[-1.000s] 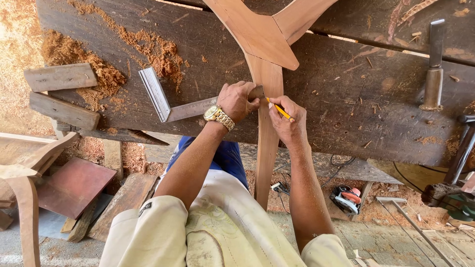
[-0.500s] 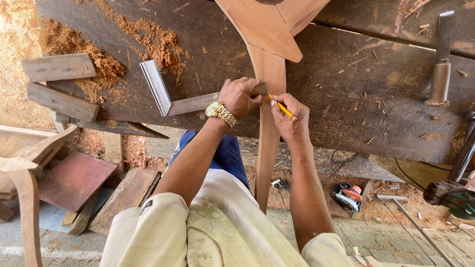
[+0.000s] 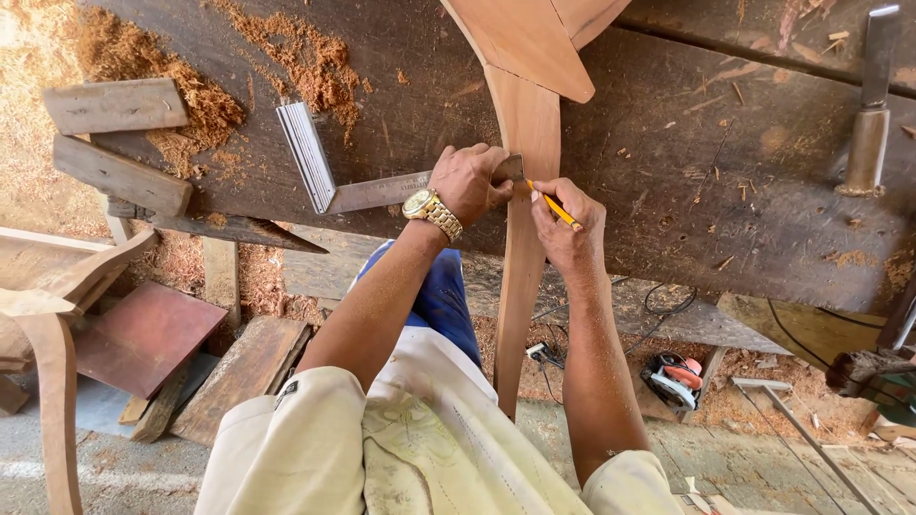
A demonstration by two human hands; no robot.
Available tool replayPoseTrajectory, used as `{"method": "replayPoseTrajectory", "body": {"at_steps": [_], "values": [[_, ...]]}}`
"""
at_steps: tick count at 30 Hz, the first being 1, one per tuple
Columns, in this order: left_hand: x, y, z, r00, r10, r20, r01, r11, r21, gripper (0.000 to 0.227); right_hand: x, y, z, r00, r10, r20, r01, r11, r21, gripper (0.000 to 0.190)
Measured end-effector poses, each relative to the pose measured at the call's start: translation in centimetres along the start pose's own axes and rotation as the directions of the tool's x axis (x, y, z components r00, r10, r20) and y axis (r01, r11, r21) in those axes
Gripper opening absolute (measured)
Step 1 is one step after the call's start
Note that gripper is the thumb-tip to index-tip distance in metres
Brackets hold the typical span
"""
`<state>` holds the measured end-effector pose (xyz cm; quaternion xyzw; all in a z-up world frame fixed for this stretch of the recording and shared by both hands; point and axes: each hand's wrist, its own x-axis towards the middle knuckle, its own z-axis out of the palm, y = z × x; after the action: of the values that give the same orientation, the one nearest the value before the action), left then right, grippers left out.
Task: The person is marking a wooden furniture component with a square and pencil, and then using a handheld router to cut a groove into the wood.
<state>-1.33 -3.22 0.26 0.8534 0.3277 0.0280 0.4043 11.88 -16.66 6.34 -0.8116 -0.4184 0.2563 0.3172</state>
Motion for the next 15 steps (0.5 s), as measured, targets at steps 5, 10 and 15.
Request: {"method": "replayPoseTrajectory", "body": {"at_steps": [5, 10, 15], "values": [[-0.3, -0.3, 0.4, 1.0, 0.016, 0.01, -0.016, 1.0, 0.002, 0.03, -0.7, -0.1, 0.1, 1.0, 0.009, -0.018, -0.009, 1.0, -0.007, 0.007], [-0.8, -0.6, 1.0, 0.999, 0.047, 0.017, -0.047, 0.999, 0.017, 0.027, -1.7, -0.1, 0.3, 0.999, 0.032, -0.03, -0.032, 0.999, -0.007, 0.006], [-0.9, -0.1, 0.7, 0.998, 0.067, 0.017, -0.067, 0.998, -0.014, 0.031, -2.3, -0.1, 0.5, 0.998, 0.041, -0.054, -0.042, 0.999, -0.011, 0.007]]}}
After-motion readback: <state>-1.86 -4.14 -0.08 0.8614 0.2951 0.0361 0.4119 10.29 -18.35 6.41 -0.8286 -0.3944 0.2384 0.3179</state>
